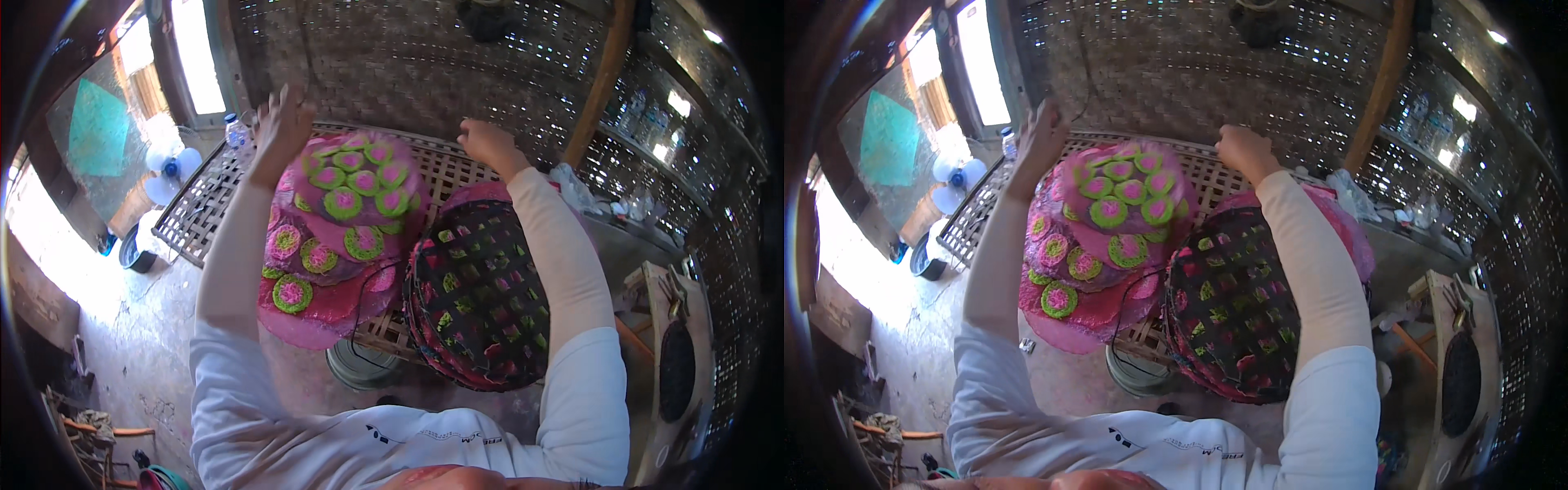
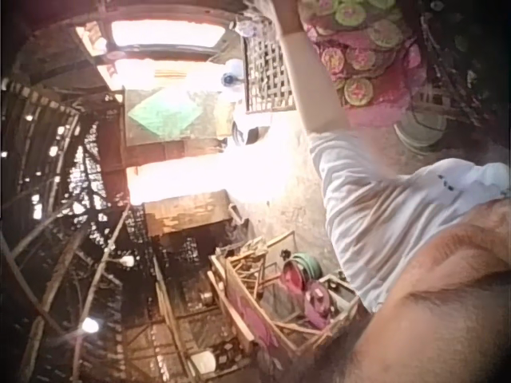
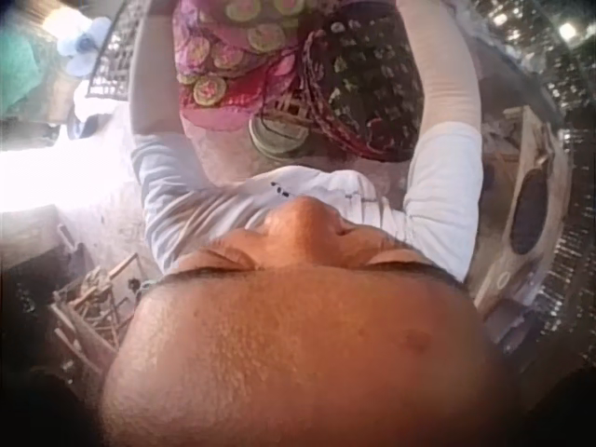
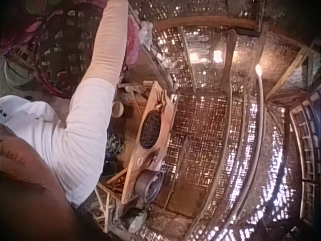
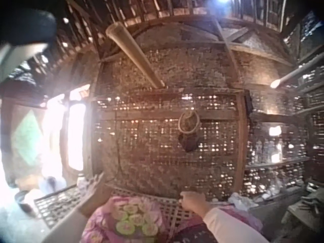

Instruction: The person prepares and steams colorful decorative cakes in a rustic kitchen. They arrange pink and green circular cake pieces on a tray, place the tray into a steamer, and later remove it to stack the finished cakes. The person also uses a wooden tool to scoop green dough into small molds on a tray.

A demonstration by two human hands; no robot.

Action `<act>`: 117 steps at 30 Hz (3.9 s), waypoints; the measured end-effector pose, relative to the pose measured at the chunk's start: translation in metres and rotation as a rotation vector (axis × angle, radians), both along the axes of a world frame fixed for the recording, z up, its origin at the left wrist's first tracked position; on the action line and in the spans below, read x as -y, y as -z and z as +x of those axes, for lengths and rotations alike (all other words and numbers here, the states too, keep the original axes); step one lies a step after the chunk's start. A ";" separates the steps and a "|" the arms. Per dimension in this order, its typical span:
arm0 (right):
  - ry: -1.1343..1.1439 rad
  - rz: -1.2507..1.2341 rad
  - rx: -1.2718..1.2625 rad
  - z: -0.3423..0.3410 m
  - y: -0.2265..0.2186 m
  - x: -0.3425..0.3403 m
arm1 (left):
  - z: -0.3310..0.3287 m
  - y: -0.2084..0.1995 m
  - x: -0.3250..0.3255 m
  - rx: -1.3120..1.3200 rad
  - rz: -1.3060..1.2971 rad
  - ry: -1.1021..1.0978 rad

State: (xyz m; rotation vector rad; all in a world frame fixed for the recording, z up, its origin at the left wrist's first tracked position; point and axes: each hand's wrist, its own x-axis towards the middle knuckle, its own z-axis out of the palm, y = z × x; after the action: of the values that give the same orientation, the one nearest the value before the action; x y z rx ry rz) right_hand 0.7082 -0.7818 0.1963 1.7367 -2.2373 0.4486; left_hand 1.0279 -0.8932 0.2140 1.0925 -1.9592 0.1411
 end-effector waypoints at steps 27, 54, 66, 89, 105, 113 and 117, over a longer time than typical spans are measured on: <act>-0.005 -0.734 1.745 -0.022 0.081 -0.342 | -0.059 0.138 -0.184 -0.391 0.813 0.624; 1.278 -1.398 0.386 -0.319 0.201 -0.702 | -0.084 0.086 -0.288 -0.315 0.500 0.360; -0.568 0.319 0.237 -0.100 0.064 -0.329 | -0.072 0.082 -0.305 0.117 0.376 0.484; -0.805 0.292 0.267 0.060 0.075 -0.094 | -0.005 0.135 -0.232 -0.088 0.491 0.347; -0.807 0.202 0.368 0.066 0.068 -0.315 | -0.077 0.193 -0.143 -0.397 0.981 0.597; -0.157 -0.130 0.517 -0.046 0.046 -0.415 | -0.090 0.175 -0.166 -0.328 0.796 0.492; 0.113 0.030 0.563 -0.076 0.082 -0.452 | -0.094 0.175 -0.167 -0.429 0.904 0.540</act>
State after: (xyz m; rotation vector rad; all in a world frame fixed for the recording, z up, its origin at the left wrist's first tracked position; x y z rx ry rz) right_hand 0.6323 -0.3302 0.1140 1.6314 -2.7063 0.9840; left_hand 0.9343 -0.7260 0.0387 0.9453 -1.8411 -1.2646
